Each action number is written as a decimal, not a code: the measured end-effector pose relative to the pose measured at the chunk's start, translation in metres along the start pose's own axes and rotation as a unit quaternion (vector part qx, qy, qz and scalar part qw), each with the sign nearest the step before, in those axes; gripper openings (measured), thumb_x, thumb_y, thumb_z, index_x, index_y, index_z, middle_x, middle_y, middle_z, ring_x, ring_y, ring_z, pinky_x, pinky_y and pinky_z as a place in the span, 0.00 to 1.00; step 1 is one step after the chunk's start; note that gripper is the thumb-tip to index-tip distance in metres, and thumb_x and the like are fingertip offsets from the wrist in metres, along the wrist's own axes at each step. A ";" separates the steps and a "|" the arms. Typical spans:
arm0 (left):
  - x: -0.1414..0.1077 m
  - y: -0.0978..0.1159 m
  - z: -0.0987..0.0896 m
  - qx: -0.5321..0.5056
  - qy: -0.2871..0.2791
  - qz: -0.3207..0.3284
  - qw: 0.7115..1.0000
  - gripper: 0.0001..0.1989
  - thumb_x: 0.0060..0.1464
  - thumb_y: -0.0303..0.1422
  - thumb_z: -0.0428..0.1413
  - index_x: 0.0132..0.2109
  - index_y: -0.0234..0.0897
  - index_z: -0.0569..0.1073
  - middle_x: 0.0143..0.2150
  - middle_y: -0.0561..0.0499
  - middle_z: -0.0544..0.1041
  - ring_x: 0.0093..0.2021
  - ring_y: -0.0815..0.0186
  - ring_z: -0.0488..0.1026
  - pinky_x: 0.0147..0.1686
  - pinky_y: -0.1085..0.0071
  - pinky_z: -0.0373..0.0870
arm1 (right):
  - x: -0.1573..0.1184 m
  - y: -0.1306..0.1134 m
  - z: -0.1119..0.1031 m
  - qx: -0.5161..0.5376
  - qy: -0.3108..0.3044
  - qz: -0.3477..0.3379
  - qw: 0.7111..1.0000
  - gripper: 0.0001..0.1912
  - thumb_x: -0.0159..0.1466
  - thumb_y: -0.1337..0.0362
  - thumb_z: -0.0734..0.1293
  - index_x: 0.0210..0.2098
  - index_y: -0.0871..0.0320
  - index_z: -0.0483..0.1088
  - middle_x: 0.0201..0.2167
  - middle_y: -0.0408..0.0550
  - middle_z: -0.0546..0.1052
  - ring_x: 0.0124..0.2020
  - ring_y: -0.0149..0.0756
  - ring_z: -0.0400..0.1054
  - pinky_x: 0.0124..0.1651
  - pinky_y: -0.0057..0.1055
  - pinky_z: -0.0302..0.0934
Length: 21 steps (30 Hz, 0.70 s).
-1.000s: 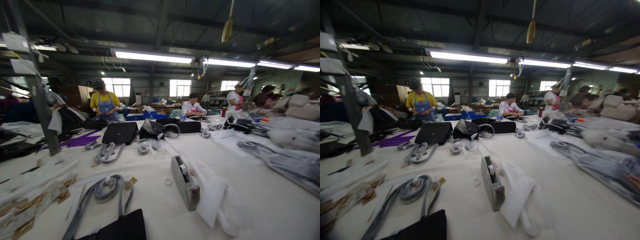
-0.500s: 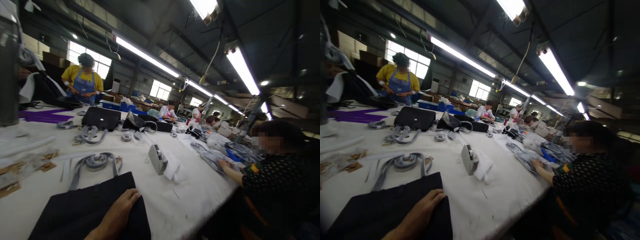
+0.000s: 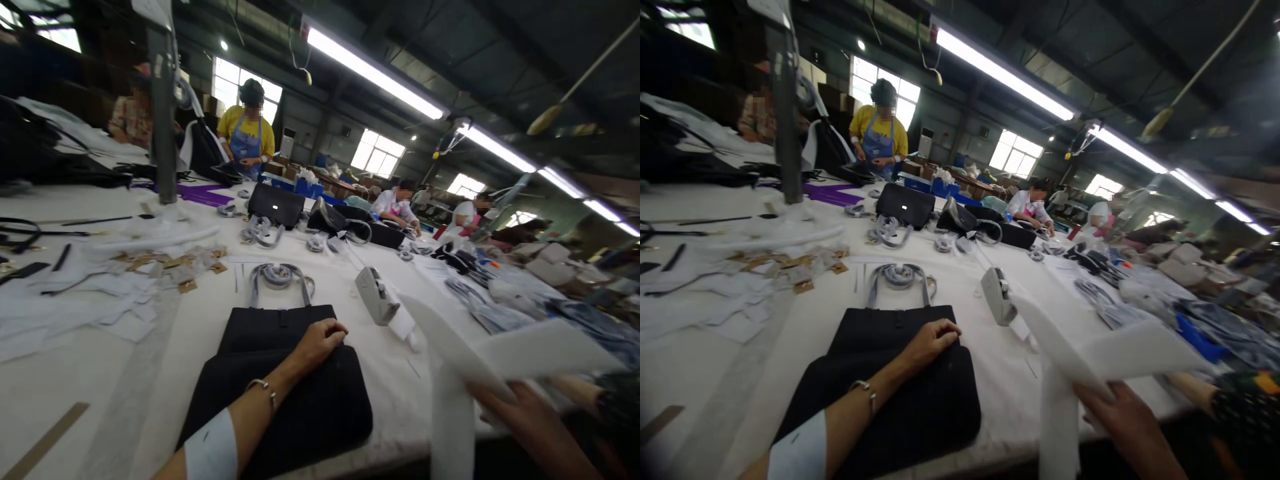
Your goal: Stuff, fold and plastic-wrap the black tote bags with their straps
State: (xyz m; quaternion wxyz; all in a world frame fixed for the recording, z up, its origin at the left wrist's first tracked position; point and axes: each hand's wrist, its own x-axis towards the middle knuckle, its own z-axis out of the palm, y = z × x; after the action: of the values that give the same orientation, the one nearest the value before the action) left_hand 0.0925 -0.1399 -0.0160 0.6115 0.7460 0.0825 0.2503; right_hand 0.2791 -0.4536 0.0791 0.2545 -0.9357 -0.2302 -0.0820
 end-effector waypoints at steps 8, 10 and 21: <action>0.006 0.001 -0.003 -0.317 0.092 -0.094 0.939 0.20 0.48 0.44 0.61 0.39 0.29 0.75 0.37 0.44 0.76 0.39 0.64 0.73 0.42 0.67 0.70 | 0.102 -0.190 0.136 -0.118 -0.202 -0.232 0.944 0.16 0.55 0.68 0.63 0.44 0.58 0.70 0.32 0.50 0.78 0.34 0.41 0.73 0.36 0.29 0.62; 0.006 0.001 -0.004 -0.348 0.120 -0.110 0.923 0.20 0.48 0.44 0.62 0.39 0.29 0.75 0.36 0.44 0.77 0.38 0.64 0.74 0.40 0.68 0.71 | 0.120 -0.216 0.171 -0.135 -0.201 -0.238 0.941 0.15 0.55 0.69 0.64 0.42 0.60 0.70 0.35 0.54 0.78 0.39 0.44 0.73 0.38 0.31 0.60; 0.009 0.007 -0.016 -0.420 0.193 -0.122 0.878 0.14 0.49 0.39 0.64 0.36 0.31 0.75 0.32 0.48 0.77 0.34 0.68 0.75 0.37 0.72 0.72 | 0.140 -0.200 0.250 0.029 -0.143 -0.138 0.980 0.31 0.63 0.48 0.62 0.58 0.61 0.59 0.49 0.61 0.74 0.51 0.49 0.69 0.48 0.38 0.60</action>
State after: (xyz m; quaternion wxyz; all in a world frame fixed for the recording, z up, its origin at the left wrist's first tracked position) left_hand 0.0909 -0.1235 -0.0049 0.8650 0.3400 0.1764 0.3242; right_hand 0.3173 -0.1177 -0.0098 0.2323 -0.8891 -0.3935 0.0253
